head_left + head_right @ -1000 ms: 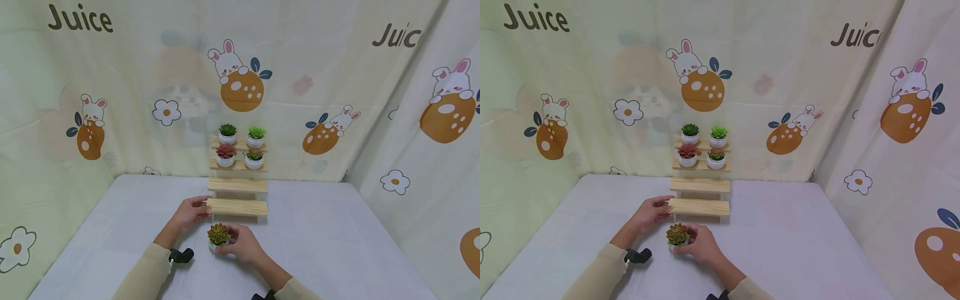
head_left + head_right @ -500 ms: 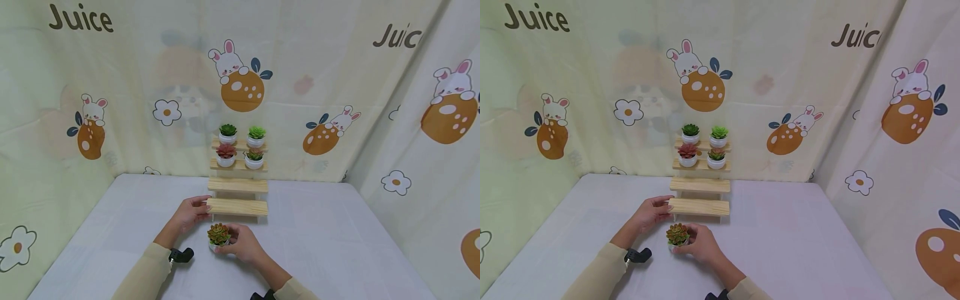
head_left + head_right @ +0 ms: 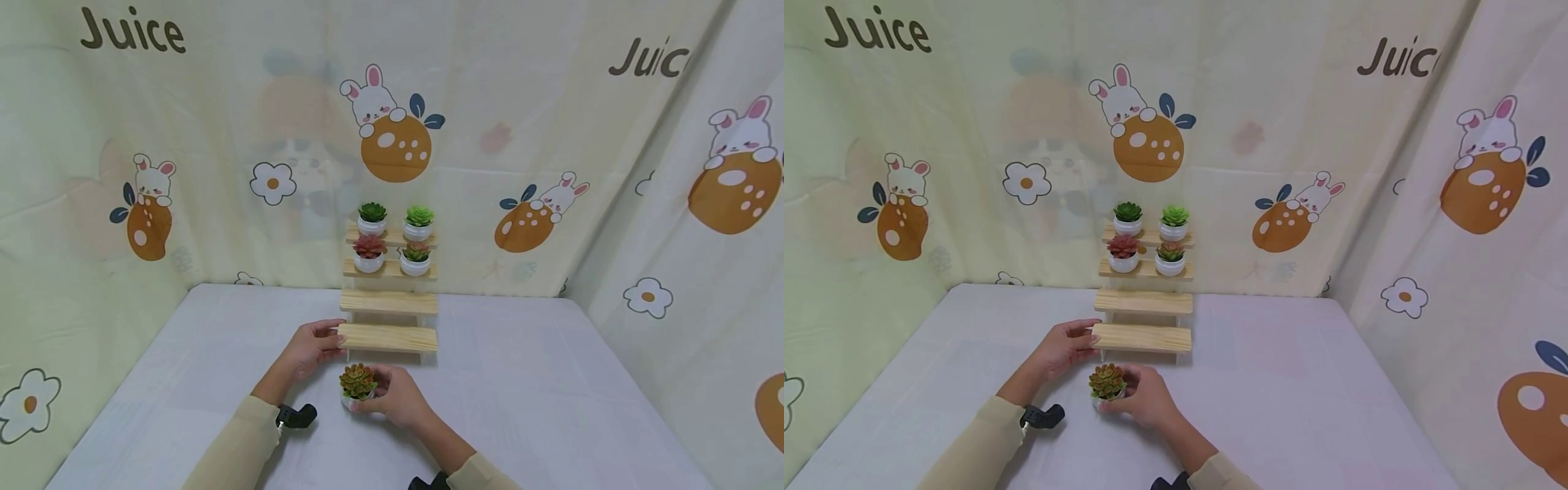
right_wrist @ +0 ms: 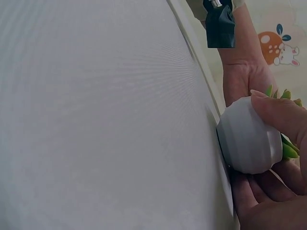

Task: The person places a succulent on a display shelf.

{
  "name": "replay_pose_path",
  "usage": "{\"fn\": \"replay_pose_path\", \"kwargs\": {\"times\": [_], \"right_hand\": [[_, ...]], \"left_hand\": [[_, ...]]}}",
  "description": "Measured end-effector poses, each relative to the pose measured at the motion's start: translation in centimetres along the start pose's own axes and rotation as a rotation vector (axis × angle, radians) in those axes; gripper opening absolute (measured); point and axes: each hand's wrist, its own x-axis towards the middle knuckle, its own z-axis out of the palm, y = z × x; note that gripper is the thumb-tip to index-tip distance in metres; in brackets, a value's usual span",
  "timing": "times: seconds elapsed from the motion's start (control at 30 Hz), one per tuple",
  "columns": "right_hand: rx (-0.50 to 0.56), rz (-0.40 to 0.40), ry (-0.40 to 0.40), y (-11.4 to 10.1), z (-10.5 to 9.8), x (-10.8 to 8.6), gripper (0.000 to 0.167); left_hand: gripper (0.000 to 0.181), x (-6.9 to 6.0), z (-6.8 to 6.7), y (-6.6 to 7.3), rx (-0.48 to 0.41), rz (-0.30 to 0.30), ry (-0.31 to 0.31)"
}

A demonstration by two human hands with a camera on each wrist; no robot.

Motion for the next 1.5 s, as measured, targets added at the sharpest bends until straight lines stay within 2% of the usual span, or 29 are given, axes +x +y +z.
{"fn": "replay_pose_path", "kwargs": {"times": [0.47, 0.77, 1.37, 1.5], "right_hand": [[0.024, -0.03, 0.022, 0.4, -0.5, 0.2, 0.059], [0.101, -0.038, 0.05, -0.7, -1.3, 0.5, 0.063], [0.039, -0.073, 0.176, -4.2, -3.8, 2.2, 0.064], [0.054, -0.069, 0.196, -4.8, -4.0, 2.6, 0.064]], "left_hand": [[0.049, 0.1, 0.0, -0.1, 0.015, 0.0, -0.015], [0.051, -0.3, 0.1, 0.5, 0.014, 0.008, -0.025], [0.05, 0.2, -0.2, 0.0, -0.006, 0.0, -0.021], [0.05, 0.2, -0.3, -0.2, -0.006, -0.001, -0.023]]}}
